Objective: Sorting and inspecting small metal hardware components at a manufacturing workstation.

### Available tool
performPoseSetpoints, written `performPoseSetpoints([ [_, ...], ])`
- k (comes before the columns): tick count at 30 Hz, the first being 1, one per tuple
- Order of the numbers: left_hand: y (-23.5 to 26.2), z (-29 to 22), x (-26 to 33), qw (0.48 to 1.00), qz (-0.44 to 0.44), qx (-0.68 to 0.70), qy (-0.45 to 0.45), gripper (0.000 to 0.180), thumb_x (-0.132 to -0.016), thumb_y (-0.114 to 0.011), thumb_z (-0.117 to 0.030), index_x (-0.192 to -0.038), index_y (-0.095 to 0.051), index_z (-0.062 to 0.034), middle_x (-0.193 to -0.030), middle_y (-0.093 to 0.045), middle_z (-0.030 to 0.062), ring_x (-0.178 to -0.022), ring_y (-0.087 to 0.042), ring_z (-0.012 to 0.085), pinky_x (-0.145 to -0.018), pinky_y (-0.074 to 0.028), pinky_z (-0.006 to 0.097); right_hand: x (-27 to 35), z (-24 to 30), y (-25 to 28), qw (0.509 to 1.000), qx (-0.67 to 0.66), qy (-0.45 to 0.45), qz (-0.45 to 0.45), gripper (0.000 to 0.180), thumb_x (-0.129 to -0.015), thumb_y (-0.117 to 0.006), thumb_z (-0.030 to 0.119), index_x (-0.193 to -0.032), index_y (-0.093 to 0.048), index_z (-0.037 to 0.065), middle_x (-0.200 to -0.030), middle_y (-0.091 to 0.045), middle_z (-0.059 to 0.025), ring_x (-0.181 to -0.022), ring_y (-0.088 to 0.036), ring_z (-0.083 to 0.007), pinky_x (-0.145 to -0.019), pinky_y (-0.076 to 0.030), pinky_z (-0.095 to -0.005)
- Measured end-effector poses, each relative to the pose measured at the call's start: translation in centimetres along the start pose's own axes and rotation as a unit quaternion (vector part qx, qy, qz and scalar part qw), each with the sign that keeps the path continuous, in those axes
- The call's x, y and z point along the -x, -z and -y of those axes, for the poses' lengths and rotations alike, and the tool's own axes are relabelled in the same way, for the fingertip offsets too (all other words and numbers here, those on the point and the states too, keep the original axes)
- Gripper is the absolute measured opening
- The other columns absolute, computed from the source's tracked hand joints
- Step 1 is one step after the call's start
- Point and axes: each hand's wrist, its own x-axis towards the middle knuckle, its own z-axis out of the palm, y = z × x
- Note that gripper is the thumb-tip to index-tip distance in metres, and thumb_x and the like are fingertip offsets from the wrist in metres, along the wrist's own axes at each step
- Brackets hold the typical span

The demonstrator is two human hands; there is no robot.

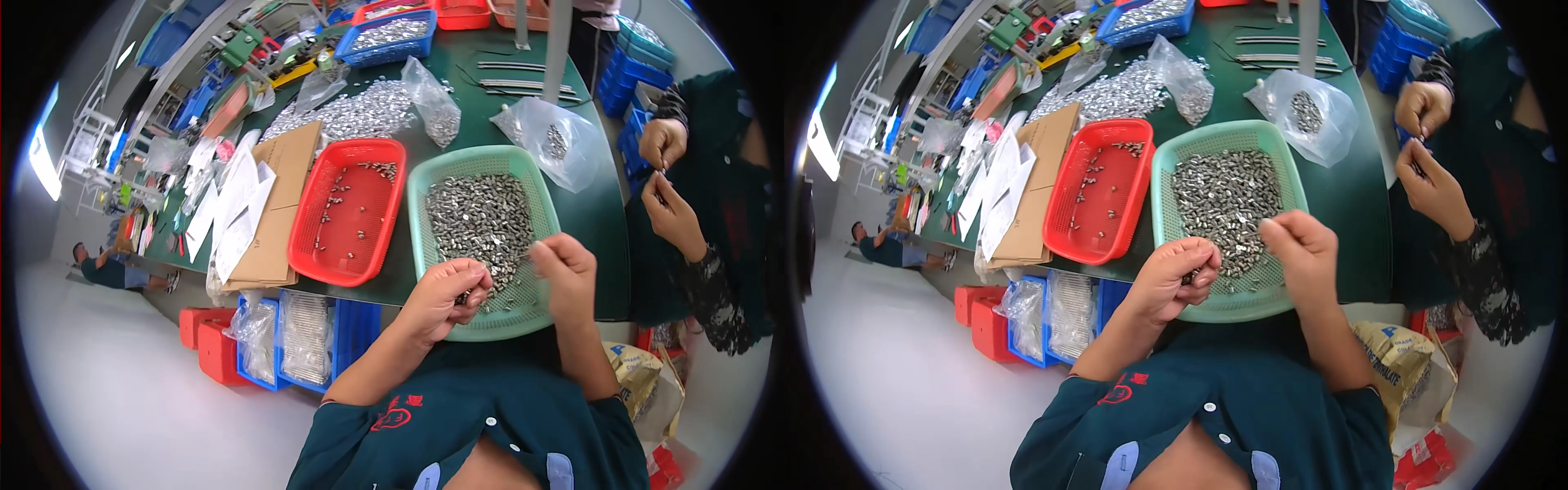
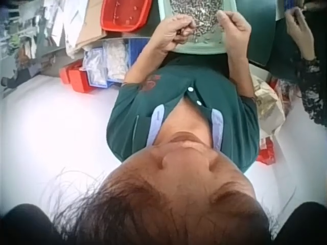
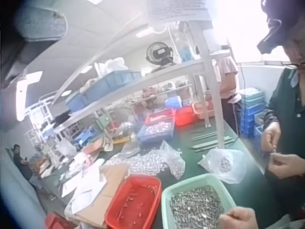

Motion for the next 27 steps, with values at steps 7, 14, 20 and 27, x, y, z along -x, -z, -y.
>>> performPoseSetpoints([
  [7,7.4,-4.7,-0.6,0.946,-0.181,0.194,-0.184,0.047,-0.093,-0.039,-0.052,-0.079,-0.054,-0.0096,-0.058,-0.041,-0.0004,-0.041,-0.026,0.008,-0.039,-0.02,0.023,1.0,-0.9,-0.2,0.999,-0.022,-0.015,0.031,0.009,-0.084,-0.061,0.005,-0.077,-0.06,0.0,-0.064,-0.053,0.0031,-0.059,-0.046,-0.0028,-0.054,-0.036,-0.0181],
  [14,3.6,-3.0,-0.8,0.985,-0.085,0.121,-0.087,0.032,-0.094,-0.039,-0.025,-0.107,-0.054,0.0005,-0.069,-0.049,0.0033,-0.045,-0.032,0.0073,-0.04,-0.024,0.021,0.9,-1.1,-0.9,0.998,-0.047,-0.026,0.03,0.007,-0.084,-0.061,0.006,-0.08,-0.06,0.0,-0.066,-0.054,0.0031,-0.061,-0.046,-0.0024,-0.055,-0.036,-0.0178],
  [20,0.2,-0.4,-0.5,0.99,0.055,0.128,-0.033,0.026,-0.092,-0.042,-0.015,-0.113,-0.045,-0.0007,-0.069,-0.049,0.0054,-0.043,-0.03,0.0069,-0.04,-0.024,0.02,1.3,-1.2,-1.4,0.997,-0.06,-0.026,0.032,0.007,-0.085,-0.062,0.006,-0.082,-0.06,0.0,-0.068,-0.054,0.0038,-0.063,-0.046,-0.0014,-0.056,-0.036,-0.0176],
  [27,0.2,1.6,-1.1,0.98,0.07,0.185,-0.014,0.017,-0.094,-0.047,-0.027,-0.095,-0.048,-0.0098,-0.062,-0.046,0.0028,-0.04,-0.029,0.0068,-0.038,-0.021,0.021,1.9,-1.5,-1.7,0.998,-0.012,0.04,0.047,0.005,-0.083,-0.063,0.003,-0.08,-0.06,0.0,-0.069,-0.054,0.0017,-0.064,-0.048,-0.0046,-0.056,-0.038,-0.0204],
])
